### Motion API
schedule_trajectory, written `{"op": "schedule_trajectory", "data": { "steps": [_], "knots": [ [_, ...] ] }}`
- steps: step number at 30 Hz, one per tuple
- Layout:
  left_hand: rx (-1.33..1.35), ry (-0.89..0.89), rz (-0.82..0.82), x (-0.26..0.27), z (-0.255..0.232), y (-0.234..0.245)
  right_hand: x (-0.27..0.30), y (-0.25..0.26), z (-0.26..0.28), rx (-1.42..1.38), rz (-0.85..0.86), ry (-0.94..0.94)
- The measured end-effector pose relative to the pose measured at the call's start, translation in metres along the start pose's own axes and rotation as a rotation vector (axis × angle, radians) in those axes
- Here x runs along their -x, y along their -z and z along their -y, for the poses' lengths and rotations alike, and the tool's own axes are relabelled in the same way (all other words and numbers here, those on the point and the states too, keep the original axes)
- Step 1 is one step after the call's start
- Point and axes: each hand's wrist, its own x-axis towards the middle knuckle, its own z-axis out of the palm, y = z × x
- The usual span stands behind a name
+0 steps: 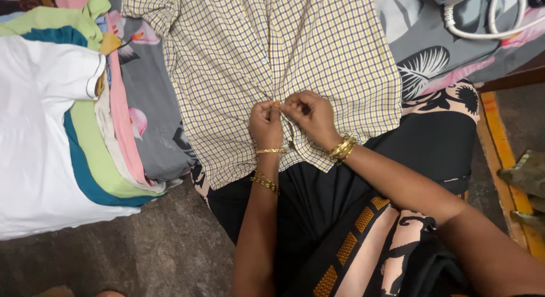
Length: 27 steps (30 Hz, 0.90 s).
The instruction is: The person buttons a yellow and white checkered shirt laid on a bed, then uses a blue and white iron to press the shirt's front and sleeves. The person smooths the fabric with their hands before and during ironing.
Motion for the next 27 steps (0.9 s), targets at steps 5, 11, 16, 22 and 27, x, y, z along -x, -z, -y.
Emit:
{"op": "schedule_trajectory", "data": {
  "steps": [5, 11, 16, 22, 27],
  "knots": [
    [-0.012, -0.002, -0.023, -0.001, 0.005, -0.004, -0.002, 0.001, -0.004, -0.084, 0.031, -0.058],
    [0.058, -0.014, -0.015, -0.004, 0.013, -0.006, -0.009, 0.004, 0.000, -0.143, 0.075, -0.223],
    [0.056, -0.060, -0.027, 0.000, 0.004, -0.009, -0.012, 0.008, 0.006, 0.022, 0.065, -0.151],
    [-0.295, -0.133, -0.097, 0.015, -0.010, 0.025, 0.001, 0.030, 0.002, 0.005, 0.105, 0.040],
    [-0.853, -0.406, -0.451, 0.018, 0.015, 0.123, -0.002, 0.115, -0.013, 0.337, -0.173, 0.086]
  ]
}}
